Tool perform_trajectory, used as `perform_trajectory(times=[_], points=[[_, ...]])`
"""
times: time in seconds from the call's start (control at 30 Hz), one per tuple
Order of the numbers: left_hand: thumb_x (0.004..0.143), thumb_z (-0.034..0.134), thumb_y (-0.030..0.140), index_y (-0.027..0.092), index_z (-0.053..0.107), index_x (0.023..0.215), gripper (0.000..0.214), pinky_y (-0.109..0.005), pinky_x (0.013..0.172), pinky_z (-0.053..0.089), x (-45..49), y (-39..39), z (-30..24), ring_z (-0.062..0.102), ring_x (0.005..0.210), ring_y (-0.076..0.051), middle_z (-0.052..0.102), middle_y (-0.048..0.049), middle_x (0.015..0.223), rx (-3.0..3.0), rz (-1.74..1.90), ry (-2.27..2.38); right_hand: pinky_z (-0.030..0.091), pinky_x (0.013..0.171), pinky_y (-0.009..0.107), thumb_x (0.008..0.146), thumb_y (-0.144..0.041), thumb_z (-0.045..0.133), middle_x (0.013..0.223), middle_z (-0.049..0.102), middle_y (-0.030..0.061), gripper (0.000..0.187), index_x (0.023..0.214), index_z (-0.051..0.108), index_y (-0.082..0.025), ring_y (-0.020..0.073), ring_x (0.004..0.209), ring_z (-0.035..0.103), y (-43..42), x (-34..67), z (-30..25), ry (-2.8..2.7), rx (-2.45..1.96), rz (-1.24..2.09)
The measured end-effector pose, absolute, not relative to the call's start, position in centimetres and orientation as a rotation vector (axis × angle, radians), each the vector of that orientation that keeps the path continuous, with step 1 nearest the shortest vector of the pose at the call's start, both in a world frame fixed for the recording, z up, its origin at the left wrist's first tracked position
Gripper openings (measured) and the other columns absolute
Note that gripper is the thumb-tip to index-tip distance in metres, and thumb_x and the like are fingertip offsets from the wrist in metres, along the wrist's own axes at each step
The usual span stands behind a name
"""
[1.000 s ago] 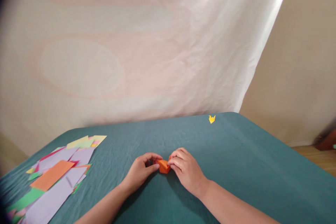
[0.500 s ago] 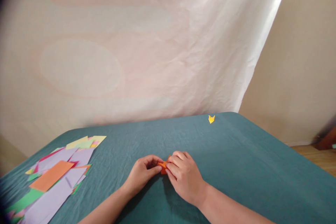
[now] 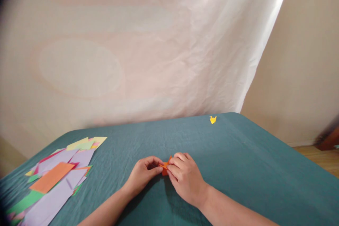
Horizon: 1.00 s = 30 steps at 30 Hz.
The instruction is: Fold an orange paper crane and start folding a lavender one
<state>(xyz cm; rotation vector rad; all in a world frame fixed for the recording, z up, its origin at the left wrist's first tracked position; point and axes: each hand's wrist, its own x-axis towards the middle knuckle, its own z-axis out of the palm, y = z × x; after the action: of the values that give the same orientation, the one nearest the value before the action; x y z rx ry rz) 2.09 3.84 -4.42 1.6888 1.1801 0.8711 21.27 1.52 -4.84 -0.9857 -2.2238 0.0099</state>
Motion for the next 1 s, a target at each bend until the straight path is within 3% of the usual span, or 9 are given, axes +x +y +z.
perform_trajectory(times=[0.37, 0.57, 1.0], points=[[0.072, 0.068, 0.031, 0.015, 0.068, 0.077, 0.017, -0.022, 0.061, 0.043, 1.7, 4.4, -4.9, 0.058, 0.063, -0.013, 0.068, -0.0015, 0.071, 1.655, 0.872, 1.202, 0.044, 0.08, 0.038, 0.09, -0.012, 0.053, 0.086, 0.066, 0.0044, 0.017, 0.09, 0.068, -0.021, 0.0207, 0.091, 0.055, 1.6, 21.4, -5.3, -2.207, -0.96, -0.014], [0.074, 0.067, 0.026, 0.016, 0.071, 0.095, 0.023, -0.024, 0.07, 0.045, 1.4, 4.6, -5.3, 0.062, 0.074, -0.016, 0.071, -0.0031, 0.082, 1.664, 0.855, 1.111, 0.044, 0.08, 0.038, 0.09, -0.012, 0.052, 0.086, 0.066, 0.0044, 0.018, 0.09, 0.068, -0.021, 0.0208, 0.091, 0.055, 1.6, 21.4, -5.2, -2.212, -0.964, -0.011], [0.074, 0.067, 0.028, 0.015, 0.071, 0.082, 0.016, -0.023, 0.067, 0.046, 1.3, 4.6, -5.5, 0.06, 0.069, -0.015, 0.07, -0.0025, 0.076, 1.643, 0.852, 1.133, 0.045, 0.081, 0.039, 0.09, -0.013, 0.052, 0.087, 0.066, 0.0048, 0.018, 0.09, 0.068, -0.021, 0.0212, 0.092, 0.055, 1.6, 21.5, -5.3, -2.215, -0.954, -0.013]])
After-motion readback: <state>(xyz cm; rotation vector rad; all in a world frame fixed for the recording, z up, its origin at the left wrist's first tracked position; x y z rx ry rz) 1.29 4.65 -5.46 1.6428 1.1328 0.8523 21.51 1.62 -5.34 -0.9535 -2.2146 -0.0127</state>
